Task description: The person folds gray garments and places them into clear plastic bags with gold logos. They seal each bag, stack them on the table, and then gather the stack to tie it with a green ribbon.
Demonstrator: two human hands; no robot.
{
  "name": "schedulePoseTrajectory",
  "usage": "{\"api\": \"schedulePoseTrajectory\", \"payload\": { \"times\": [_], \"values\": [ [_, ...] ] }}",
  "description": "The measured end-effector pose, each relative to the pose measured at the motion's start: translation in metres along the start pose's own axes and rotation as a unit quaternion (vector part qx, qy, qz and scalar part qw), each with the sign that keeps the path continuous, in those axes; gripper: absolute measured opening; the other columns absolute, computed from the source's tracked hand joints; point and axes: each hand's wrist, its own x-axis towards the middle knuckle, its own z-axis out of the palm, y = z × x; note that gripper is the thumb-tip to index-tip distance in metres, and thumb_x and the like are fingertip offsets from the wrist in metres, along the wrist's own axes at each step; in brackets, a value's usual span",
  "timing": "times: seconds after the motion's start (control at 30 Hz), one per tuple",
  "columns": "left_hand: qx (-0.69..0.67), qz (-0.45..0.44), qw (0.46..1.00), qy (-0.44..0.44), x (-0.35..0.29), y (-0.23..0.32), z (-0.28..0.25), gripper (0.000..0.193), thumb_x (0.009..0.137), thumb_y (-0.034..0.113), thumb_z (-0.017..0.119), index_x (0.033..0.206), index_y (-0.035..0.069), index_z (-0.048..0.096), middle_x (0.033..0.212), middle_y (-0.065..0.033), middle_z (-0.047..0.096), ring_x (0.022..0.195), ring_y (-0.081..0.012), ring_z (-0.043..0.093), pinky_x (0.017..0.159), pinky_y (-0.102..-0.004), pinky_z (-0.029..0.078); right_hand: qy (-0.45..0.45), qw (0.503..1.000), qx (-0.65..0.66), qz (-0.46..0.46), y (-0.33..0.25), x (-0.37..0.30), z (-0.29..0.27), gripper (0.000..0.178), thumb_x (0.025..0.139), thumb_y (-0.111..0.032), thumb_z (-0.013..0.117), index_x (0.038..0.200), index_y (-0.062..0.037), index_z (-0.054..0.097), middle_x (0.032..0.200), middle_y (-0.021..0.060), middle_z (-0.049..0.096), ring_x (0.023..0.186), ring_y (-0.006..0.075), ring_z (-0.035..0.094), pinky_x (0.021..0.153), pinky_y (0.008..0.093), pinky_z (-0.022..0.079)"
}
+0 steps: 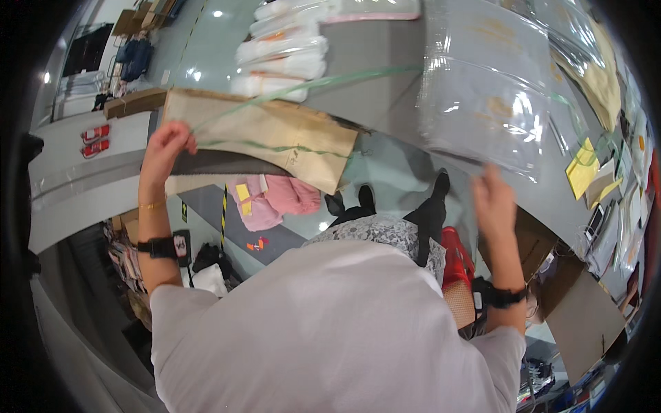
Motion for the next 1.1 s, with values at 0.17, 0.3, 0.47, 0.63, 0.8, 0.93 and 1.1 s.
{"api": "schedulePoseTrajectory", "payload": {
  "times": [0.17, 0.3, 0.47, 0.63, 0.8, 0.93, 1.1],
  "values": [
    [-0.096, 0.076, 0.991, -0.046, 0.025, 0.004, 0.002, 0.009, 0.102, 0.009, 0.06, 0.106, 0.002, 0.064, 0.094, -0.0058, 0.067, 0.084, -0.0147, 0.064, 0.077, -0.0314, 0.055, -0.149, 0.971, -0.077, -0.17, -0.215, 0.067, 0.146, 0.031, 0.102, -0.033, 0.054, 0.108, -0.0039, 0.048, 0.079, 0.0194, 0.068, 0.077, 0.0421, 0.067, 0.067, 0.0521, 0.051],
    [-0.124, 0.105, 0.981, -0.103, 0.043, 0.016, 0.0, 0.012, 0.101, 0.01, 0.061, 0.11, 0.003, 0.065, 0.099, -0.006, 0.068, 0.087, -0.0127, 0.065, 0.079, -0.0299, 0.056, -0.142, 0.971, -0.073, -0.177, -0.266, 0.094, 0.202, 0.028, 0.105, -0.03, 0.051, 0.109, -0.0033, 0.044, 0.087, 0.0193, 0.069, 0.083, 0.0427, 0.066, 0.07, 0.0532, 0.05],
    [-0.153, 0.143, 0.965, -0.155, 0.057, 0.026, -0.001, 0.014, 0.102, 0.011, 0.061, 0.112, 0.003, 0.066, 0.1, -0.0049, 0.068, 0.089, -0.0108, 0.065, 0.081, -0.0273, 0.055, -0.123, 0.975, -0.079, -0.165, -0.269, 0.112, 0.232, 0.028, 0.106, -0.03, 0.05, 0.111, -0.0031, 0.045, 0.094, 0.0201, 0.069, 0.089, 0.0429, 0.065, 0.074, 0.0521, 0.05],
    [-0.191, 0.138, 0.958, -0.163, 0.067, 0.041, 0.009, 0.013, 0.1, 0.009, 0.062, 0.112, 0.003, 0.065, 0.101, -0.0059, 0.069, 0.089, -0.0124, 0.066, 0.083, -0.0275, 0.057, -0.09, 0.984, -0.064, -0.137, -0.263, 0.121, 0.254, 0.029, 0.105, -0.031, 0.054, 0.113, -0.003, 0.048, 0.096, 0.0204, 0.069, 0.091, 0.0423, 0.065, 0.075, 0.0516, 0.051],
    [-0.271, 0.078, 0.947, -0.151, 0.071, 0.059, 0.025, 0.009, 0.099, 0.002, 0.061, 0.106, 0.003, 0.066, 0.095, -0.0076, 0.07, 0.082, -0.0156, 0.07, 0.078, -0.0297, 0.061, -0.018, 0.994, -0.016, -0.11, -0.265, 0.13, 0.268, 0.03, 0.102, -0.029, 0.059, 0.111, -0.0023, 0.049, 0.097, 0.0207, 0.068, 0.09, 0.0417, 0.065, 0.077, 0.0507, 0.052],
    [-0.291, 0.099, 0.937, -0.165, 0.078, 0.07, 0.033, 0.009, 0.098, 0.001, 0.061, 0.106, 0.002, 0.066, 0.095, -0.0082, 0.07, 0.082, -0.016, 0.07, 0.077, -0.0293, 0.061, 0.027, 0.991, 0.002, -0.129, -0.255, 0.12, 0.259, 0.029, 0.101, -0.026, 0.062, 0.112, -0.002, 0.05, 0.099, 0.02, 0.068, 0.089, 0.0408, 0.066, 0.076, 0.0491, 0.052],
    [-0.307, 0.11, 0.929, -0.175, 0.09, 0.08, 0.037, 0.009, 0.098, 0.0, 0.061, 0.106, 0.002, 0.066, 0.096, -0.0092, 0.071, 0.083, -0.017, 0.07, 0.077, -0.0295, 0.061, 0.056, 0.989, 0.034, -0.131, -0.235, 0.087, 0.233, 0.028, 0.101, -0.023, 0.063, 0.115, -0.0018, 0.051, 0.099, 0.0196, 0.068, 0.089, 0.0406, 0.066, 0.077, 0.0472, 0.052]
  ]
}}
